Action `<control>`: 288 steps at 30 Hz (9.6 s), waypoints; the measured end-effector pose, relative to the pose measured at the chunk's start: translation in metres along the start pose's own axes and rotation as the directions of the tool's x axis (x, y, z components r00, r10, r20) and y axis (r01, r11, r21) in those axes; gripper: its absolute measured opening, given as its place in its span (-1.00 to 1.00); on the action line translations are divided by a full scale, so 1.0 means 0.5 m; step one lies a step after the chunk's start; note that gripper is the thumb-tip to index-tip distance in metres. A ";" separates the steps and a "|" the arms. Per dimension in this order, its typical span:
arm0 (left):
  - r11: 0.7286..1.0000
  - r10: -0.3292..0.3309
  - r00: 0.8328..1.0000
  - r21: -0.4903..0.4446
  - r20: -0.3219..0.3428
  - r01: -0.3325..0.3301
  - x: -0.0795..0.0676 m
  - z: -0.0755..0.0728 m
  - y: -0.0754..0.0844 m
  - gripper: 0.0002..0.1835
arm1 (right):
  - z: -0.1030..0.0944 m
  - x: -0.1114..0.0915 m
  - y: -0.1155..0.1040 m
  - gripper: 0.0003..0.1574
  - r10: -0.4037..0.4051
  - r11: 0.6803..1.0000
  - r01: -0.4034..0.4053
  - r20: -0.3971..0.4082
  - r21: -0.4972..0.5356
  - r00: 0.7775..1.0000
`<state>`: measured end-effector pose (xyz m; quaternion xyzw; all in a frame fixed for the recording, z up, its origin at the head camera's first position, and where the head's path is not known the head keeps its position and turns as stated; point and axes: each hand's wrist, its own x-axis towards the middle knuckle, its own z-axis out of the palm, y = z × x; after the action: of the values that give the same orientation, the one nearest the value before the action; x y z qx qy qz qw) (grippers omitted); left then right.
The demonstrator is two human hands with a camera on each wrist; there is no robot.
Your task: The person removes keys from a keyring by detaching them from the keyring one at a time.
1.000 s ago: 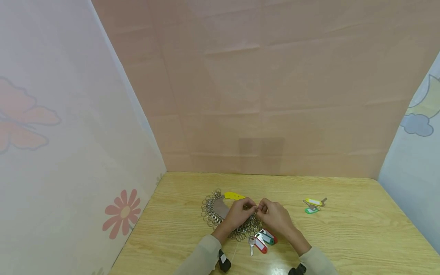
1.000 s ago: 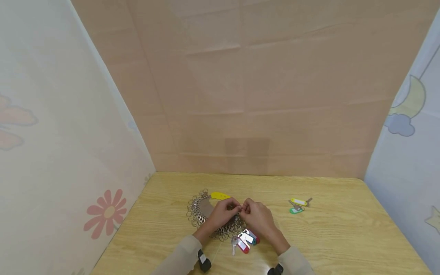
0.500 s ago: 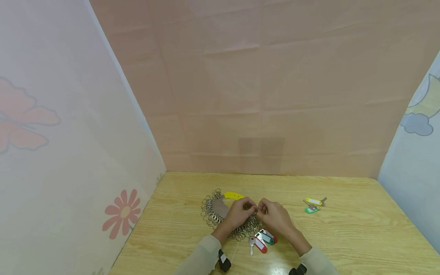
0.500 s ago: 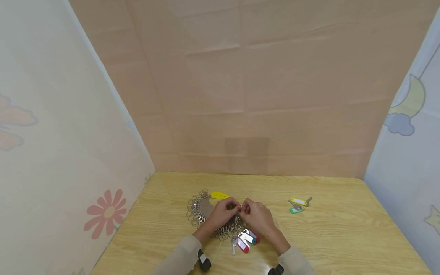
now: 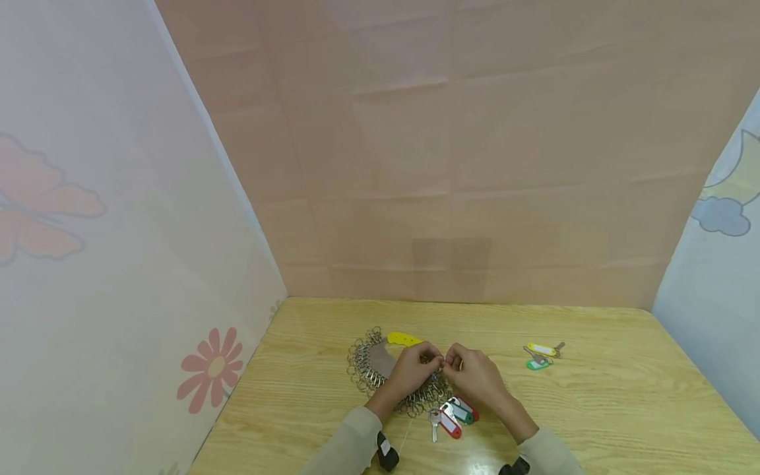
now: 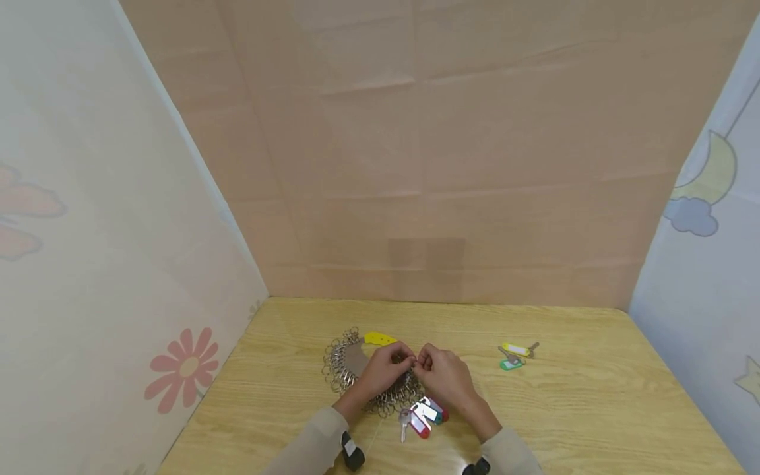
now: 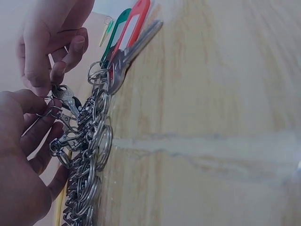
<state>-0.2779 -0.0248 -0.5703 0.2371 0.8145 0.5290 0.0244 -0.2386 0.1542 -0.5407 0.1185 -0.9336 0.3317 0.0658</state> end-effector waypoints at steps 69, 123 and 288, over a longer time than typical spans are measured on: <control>0.997 0.071 0.997 0.031 -0.008 -0.071 -0.001 -0.016 -0.003 -0.90 | -0.028 0.004 0.000 -0.85 -0.032 0.998 0.028 -0.077 -0.051 0.997; 0.993 0.046 0.998 0.113 -0.033 -0.042 -0.014 -0.037 -0.003 -0.90 | -0.094 0.016 0.027 -0.94 -0.047 0.995 0.033 -0.162 -0.090 0.986; 0.998 -0.008 1.000 0.067 -0.022 0.009 -0.028 -0.052 -0.030 -0.87 | -0.235 -0.094 0.275 -0.51 0.323 0.939 -0.334 -0.129 -0.082 0.938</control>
<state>-0.2786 -0.0575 -0.5748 0.2286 0.8329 0.5039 0.0100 -0.2245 0.3408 -0.5427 -0.0618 -0.9509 0.2956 0.0685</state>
